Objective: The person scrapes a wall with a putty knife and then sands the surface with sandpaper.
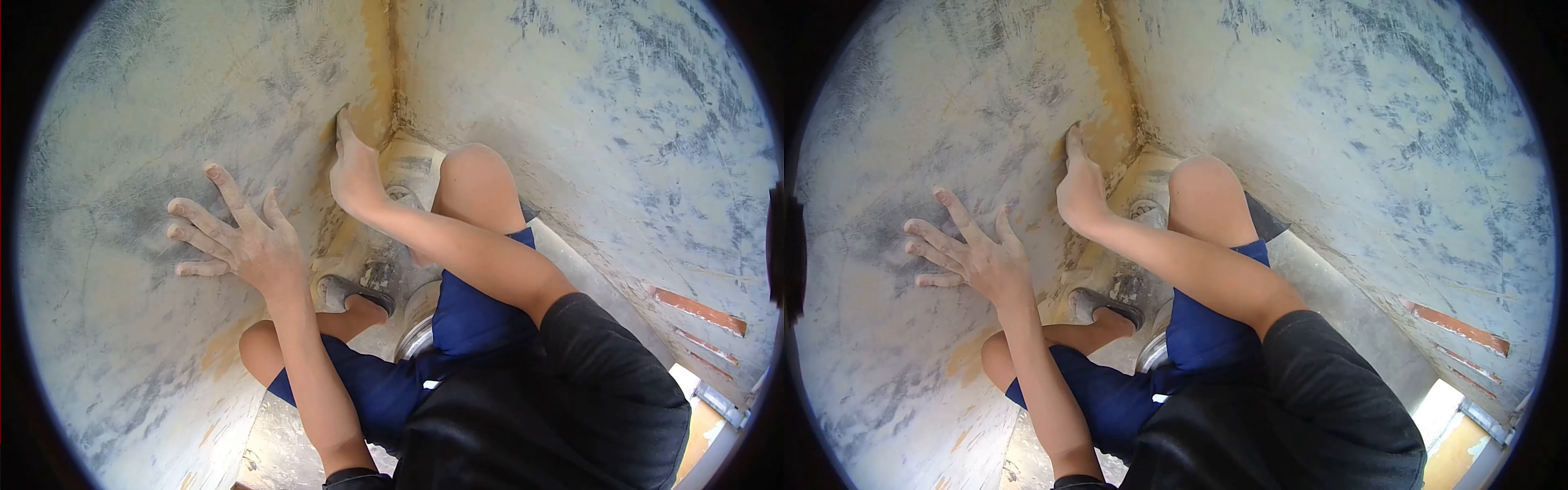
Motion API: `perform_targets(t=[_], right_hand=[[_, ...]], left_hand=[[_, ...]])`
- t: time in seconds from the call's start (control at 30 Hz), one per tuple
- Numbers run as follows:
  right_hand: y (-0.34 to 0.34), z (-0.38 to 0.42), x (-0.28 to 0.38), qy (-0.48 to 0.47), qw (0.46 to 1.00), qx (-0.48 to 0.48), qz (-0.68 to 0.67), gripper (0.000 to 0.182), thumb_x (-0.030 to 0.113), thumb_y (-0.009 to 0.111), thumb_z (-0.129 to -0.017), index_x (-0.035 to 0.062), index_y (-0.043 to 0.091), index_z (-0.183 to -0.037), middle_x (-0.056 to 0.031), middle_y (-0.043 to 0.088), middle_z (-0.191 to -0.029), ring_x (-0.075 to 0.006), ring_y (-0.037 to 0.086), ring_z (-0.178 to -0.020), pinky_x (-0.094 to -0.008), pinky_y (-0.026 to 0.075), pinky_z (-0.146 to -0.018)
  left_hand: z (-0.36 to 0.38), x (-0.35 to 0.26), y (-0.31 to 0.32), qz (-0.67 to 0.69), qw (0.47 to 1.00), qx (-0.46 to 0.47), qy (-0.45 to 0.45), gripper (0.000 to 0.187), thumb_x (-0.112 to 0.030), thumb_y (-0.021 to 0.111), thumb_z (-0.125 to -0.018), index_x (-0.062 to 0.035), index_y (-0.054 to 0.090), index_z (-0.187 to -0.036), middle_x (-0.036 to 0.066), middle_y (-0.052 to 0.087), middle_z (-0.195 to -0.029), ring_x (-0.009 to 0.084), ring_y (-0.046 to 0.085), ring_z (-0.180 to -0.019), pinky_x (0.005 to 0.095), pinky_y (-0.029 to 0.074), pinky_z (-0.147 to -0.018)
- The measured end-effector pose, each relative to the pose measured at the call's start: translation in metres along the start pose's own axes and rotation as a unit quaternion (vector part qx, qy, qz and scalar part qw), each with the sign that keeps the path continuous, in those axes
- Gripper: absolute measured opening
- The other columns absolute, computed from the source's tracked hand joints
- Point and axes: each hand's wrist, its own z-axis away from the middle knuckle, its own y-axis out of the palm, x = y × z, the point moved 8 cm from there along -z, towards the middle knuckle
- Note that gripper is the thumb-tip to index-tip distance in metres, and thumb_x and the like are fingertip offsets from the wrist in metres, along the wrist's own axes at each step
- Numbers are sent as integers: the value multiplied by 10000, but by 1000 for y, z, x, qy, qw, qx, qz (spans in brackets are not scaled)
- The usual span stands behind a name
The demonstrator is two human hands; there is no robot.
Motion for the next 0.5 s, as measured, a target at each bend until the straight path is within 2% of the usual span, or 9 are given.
perform_targets(t=[0.1, 0.17, 0.2, 0.27, 0.3, 0.37, 0.5], right_hand=[[-2, -2, -1, -4, 1000, 16, -23, 693, -138, 320, -906, -110, 226, -1593, -380, 428, -1527, -458, 454, -1426, -423, 343, -1206], [-5, -15, -2, 13, 997, -73, 34, 702, -135, 318, -908, -100, 212, -1601, -374, 449, -1515, -461, 471, -1409, -432, 356, -1195], [-6, -10, -2, 11, 997, -73, 33, 702, -135, 318, -908, -100, 212, -1601, -374, 449, -1515, -461, 471, -1409, -432, 356, -1195], [8, 6, -9, 29, 998, 54, 9, 720, -140, 317, -904, -87, 189, -1611, -369, 474, -1497, -457, 487, -1396, -438, 362, -1189], [7, 1, -9, 31, 998, 54, 10, 720, -140, 317, -904, -87, 189, -1611, -369, 474, -1497, -457, 487, -1396, -438, 362, -1189], [-3, -13, -10, 59, 998, -13, -34, 726, -143, 316, -903, -80, 190, -1615, -365, 496, -1476, -456, 506, -1375, -435, 373, -1180], [1, -9, -12, 39, 998, -41, -40, 717, -142, 313, -900, -85, 215, -1608, -364, 515, -1456, -450, 525, -1355, -439, 380, -1172]], left_hand=[[2, -1, -1, -5, 1000, 2, 1, 879, -407, 770, -910, -247, 330, -1654, 249, 13, -1737, 407, -158, -1597, 672, -269, -1121], [-1, -1, -2, -10, 1000, -2, 2, 880, -407, 770, -910, -243, 330, -1654, 249, 14, -1737, 407, -155, -1598, 671, -269, -1121], [0, -1, -2, -5, 1000, -7, 5, 880, -405, 772, -909, -247, 331, -1654, 248, 15, -1738, 407, -154, -1598, 673, -269, -1120], [0, -2, -1, 1, 1000, -10, 6, 880, -404, 773, -908, -252, 332, -1654, 247, 15, -1738, 407, -153, -1598, 675, -268, -1119], [-1, -2, -2, 4, 1000, -10, 4, 879, -402, 773, -908, -252, 332, -1654, 246, 15, -1738, 406, -154, -1598, 679, -265, -1118], [1, -3, -3, 7, 1000, -8, 4, 878, -401, 773, -909, -253, 332, -1654, 244, 16, -1739, 406, -155, -1598, 683, -263, -1117], [1, 0, -3, -4, 1000, -1, 2, 877, -398, 771, -911, -252, 330, -1654, 242, 20, -1740, 406, -159, -1597, 693, -255, -1116]])
